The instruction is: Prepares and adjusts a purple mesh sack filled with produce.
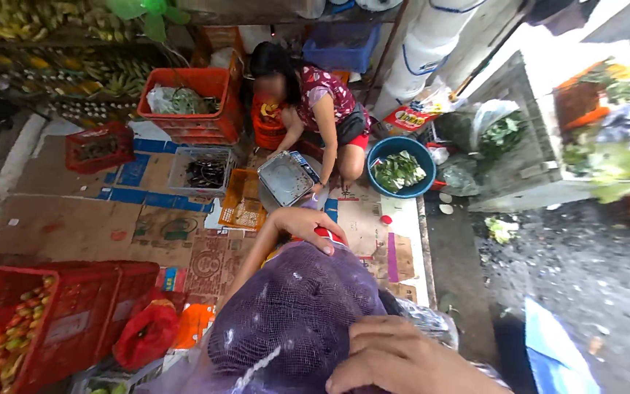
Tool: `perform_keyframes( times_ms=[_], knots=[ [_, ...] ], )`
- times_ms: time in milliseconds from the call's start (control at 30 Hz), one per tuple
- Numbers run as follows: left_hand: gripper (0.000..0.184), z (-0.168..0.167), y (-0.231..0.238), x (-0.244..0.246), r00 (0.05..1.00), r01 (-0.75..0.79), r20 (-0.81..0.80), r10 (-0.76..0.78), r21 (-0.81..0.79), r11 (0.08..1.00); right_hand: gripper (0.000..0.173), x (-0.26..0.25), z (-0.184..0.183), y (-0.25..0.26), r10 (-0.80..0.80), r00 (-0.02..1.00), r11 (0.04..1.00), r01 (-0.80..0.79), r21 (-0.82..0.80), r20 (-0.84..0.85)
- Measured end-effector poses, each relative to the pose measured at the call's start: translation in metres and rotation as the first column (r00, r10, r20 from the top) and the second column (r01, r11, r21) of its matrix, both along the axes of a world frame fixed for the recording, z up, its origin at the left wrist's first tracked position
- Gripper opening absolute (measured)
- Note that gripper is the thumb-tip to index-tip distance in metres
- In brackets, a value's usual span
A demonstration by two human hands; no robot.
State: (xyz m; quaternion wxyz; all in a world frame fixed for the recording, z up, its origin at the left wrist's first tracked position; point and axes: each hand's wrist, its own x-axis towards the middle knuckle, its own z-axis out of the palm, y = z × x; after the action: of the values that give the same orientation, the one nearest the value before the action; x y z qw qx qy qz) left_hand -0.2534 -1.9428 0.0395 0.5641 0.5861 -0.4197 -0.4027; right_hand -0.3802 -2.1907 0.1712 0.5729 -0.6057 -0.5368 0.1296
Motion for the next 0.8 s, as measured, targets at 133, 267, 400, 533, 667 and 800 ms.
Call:
perform_keyframes(
  times_ms=[133, 267, 400, 533, 667, 800],
  knots=[
    [0.063, -0.003, -0.004, 0.014, 0.998, 0.057, -0.010, -0.057, 0.032, 0.998, 0.020, 0.000, -0.003, 0.003, -0.045, 0.991, 0.993, 0.057, -0.099, 0.124],
    [0.057, 0.000, -0.008, 0.032, 0.995, 0.102, 0.002, -0.102, 0.050, 0.993, 0.027, 0.004, -0.009, 0.008, -0.103, 0.995, 0.995, 0.103, -0.019, 0.007],
    [0.063, -0.004, -0.004, 0.047, 0.988, 0.151, -0.028, -0.150, 0.041, 0.988, 0.029, 0.008, -0.010, 0.013, -0.191, 0.976, 0.980, 0.196, 0.040, -0.105],
    [0.057, 0.003, -0.008, 0.070, 0.978, 0.207, -0.023, -0.206, 0.100, 0.973, 0.026, 0.015, -0.014, 0.019, -0.244, 0.965, 0.967, 0.250, 0.049, -0.097],
    [0.056, 0.004, -0.013, 0.088, 0.962, 0.274, -0.045, -0.271, 0.146, 0.951, 0.032, 0.020, -0.023, 0.030, -0.275, 0.950, 0.956, 0.287, 0.067, -0.146],
    [0.055, -0.005, -0.022, 0.099, 0.927, 0.374, -0.099, -0.362, 0.160, 0.914, 0.035, 0.018, -0.031, 0.037, -0.339, 0.924, 0.930, 0.357, 0.082, -0.178]
  ],
)
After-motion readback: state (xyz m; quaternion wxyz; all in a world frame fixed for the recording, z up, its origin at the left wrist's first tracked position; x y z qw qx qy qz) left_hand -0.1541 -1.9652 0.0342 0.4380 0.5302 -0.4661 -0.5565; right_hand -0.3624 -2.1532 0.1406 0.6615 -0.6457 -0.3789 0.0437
